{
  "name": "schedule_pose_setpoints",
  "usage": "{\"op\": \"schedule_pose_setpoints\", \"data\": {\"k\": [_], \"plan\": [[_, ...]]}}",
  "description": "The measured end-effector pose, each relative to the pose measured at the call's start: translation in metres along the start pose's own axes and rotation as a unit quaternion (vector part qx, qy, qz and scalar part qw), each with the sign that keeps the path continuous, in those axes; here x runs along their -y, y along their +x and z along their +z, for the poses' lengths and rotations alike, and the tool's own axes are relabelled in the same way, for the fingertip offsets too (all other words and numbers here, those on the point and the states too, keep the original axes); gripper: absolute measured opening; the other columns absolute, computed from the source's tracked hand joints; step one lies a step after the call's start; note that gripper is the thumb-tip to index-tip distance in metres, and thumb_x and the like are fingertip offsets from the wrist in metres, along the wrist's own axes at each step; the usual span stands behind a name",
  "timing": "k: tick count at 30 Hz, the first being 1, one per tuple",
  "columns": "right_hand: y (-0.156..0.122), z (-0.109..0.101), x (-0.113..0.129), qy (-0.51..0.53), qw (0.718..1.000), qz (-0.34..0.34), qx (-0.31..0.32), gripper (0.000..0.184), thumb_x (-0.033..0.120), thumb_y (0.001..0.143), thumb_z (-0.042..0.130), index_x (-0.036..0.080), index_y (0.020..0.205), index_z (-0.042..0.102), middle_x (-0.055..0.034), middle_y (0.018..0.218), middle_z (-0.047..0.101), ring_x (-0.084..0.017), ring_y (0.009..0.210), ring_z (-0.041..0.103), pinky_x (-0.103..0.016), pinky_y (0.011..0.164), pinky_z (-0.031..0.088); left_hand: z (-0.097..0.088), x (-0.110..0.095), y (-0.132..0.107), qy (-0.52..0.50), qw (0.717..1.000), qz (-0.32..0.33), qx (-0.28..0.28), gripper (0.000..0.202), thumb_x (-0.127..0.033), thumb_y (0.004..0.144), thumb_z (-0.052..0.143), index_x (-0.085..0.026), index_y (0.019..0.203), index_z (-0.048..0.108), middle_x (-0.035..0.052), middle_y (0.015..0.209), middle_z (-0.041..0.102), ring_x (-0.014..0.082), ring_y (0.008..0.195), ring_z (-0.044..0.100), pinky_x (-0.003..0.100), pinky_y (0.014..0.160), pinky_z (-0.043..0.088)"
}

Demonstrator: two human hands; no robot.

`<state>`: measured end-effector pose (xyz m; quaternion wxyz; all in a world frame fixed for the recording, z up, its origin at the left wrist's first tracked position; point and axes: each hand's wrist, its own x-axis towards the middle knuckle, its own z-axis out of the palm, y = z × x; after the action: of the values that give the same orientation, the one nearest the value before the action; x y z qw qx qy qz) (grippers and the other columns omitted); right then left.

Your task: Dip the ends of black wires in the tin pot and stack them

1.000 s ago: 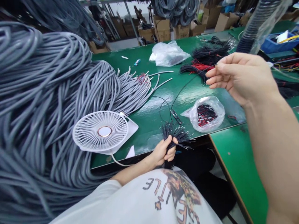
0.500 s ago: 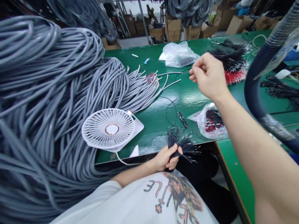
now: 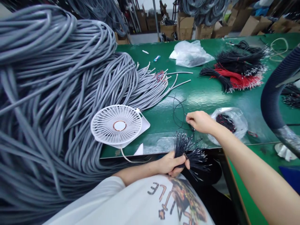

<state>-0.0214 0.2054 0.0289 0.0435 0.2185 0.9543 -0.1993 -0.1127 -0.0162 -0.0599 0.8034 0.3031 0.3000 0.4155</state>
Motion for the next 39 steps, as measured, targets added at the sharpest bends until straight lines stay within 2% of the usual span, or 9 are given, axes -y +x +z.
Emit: {"op": "schedule_pose_setpoints", "data": {"k": [4,8,12,15,19,22,26,31,39], "plan": [[-0.015,-0.009,0.002,-0.015,0.996,-0.033,-0.08,0.026,0.018,0.087,0.056,0.022,0.104,0.076,-0.005,0.104,0.078,-0.023,0.093,0.072,-0.034,0.081,0.055,0.001,-0.002,0.0,0.016,1.0,-0.006,-0.005,0.058,-0.072,0.086,0.055,-0.015,0.094,0.062,-0.0107,0.043,0.038,0.0067,0.033,0.028,0.021,0.037,0.028],[-0.058,-0.027,0.021,0.009,0.975,-0.057,-0.212,0.024,0.021,0.093,0.053,0.024,0.106,0.074,-0.0064,0.103,0.076,-0.024,0.096,0.07,-0.039,0.085,0.055,0.001,-0.005,0.003,0.032,0.999,0.01,-0.015,0.057,-0.07,0.088,0.054,-0.014,0.096,0.063,-0.0102,0.043,0.039,0.0066,0.033,0.029,0.021,0.038,0.027],[-0.116,-0.033,0.051,0.054,0.969,-0.069,-0.231,0.023,0.016,0.094,0.054,0.028,0.106,0.07,-0.0049,0.102,0.074,-0.023,0.096,0.068,-0.039,0.084,0.055,0.005,-0.006,0.011,0.062,0.997,0.026,-0.027,0.06,-0.07,0.089,0.054,-0.012,0.1,0.065,-0.009,0.044,0.041,0.0069,0.034,0.031,0.021,0.037,0.025],[-0.155,-0.016,0.069,0.038,0.968,-0.07,-0.239,0.03,0.01,0.092,0.056,0.029,0.113,0.068,-0.0051,0.102,0.075,-0.024,0.097,0.068,-0.04,0.084,0.056,0.012,-0.005,0.02,0.078,0.996,0.029,-0.024,0.06,-0.07,0.088,0.054,-0.013,0.101,0.065,-0.0093,0.043,0.039,0.0071,0.034,0.031,0.021,0.037,0.021],[-0.189,0.024,0.082,-0.054,0.959,-0.04,-0.277,0.043,0.006,0.089,0.055,0.03,0.124,0.065,-0.0046,0.114,0.076,-0.027,0.109,0.067,-0.05,0.098,0.051,0.025,0.0,0.033,0.113,0.993,0.023,-0.01,0.061,-0.075,0.085,0.054,-0.018,0.063,0.05,-0.0066,0.041,0.037,0.0056,0.037,0.029,0.023,0.04,0.018],[-0.204,0.051,0.083,-0.111,0.952,-0.002,-0.286,0.046,0.003,0.089,0.053,0.027,0.126,0.064,-0.0071,0.123,0.073,-0.028,0.12,0.064,-0.054,0.108,0.044,0.036,0.003,0.04,0.128,0.992,0.011,0.013,0.063,-0.075,0.083,0.056,-0.02,0.057,0.04,-0.0058,0.042,0.037,0.0049,0.039,0.029,0.023,0.042,0.018],[-0.219,0.074,0.079,-0.122,0.94,0.048,-0.314,0.038,0.001,0.089,0.052,0.023,0.117,0.066,-0.0086,0.109,0.076,-0.027,0.112,0.068,-0.055,0.108,0.043,0.05,0.005,0.046,0.137,0.99,-0.007,0.026,0.059,-0.073,0.085,0.056,-0.018,0.066,0.048,-0.0063,0.044,0.04,0.0047,0.039,0.03,0.022,0.041,0.019],[-0.233,0.092,0.077,-0.093,0.923,0.082,-0.365,0.026,0.001,0.09,0.053,0.018,0.104,0.067,-0.0073,0.095,0.075,-0.023,0.097,0.07,-0.049,0.103,0.044,0.054,0.011,0.054,0.09,0.996,-0.003,0.023,0.057,-0.066,0.088,0.058,-0.015,0.112,0.055,-0.0126,0.044,0.038,0.0058,0.034,0.028,0.018,0.037,0.02],[-0.242,0.078,0.073,-0.001,0.908,0.123,-0.399,0.021,0.008,0.093,0.059,0.02,0.108,0.068,-0.0051,0.088,0.07,-0.019,0.083,0.061,-0.037,0.077,0.044,0.06,0.016,0.062,0.126,0.99,-0.015,0.055,0.051,-0.06,0.089,0.062,-0.012,0.108,0.06,-0.012,0.046,0.038,0.0046,0.036,0.03,0.018,0.039,0.023]]}}
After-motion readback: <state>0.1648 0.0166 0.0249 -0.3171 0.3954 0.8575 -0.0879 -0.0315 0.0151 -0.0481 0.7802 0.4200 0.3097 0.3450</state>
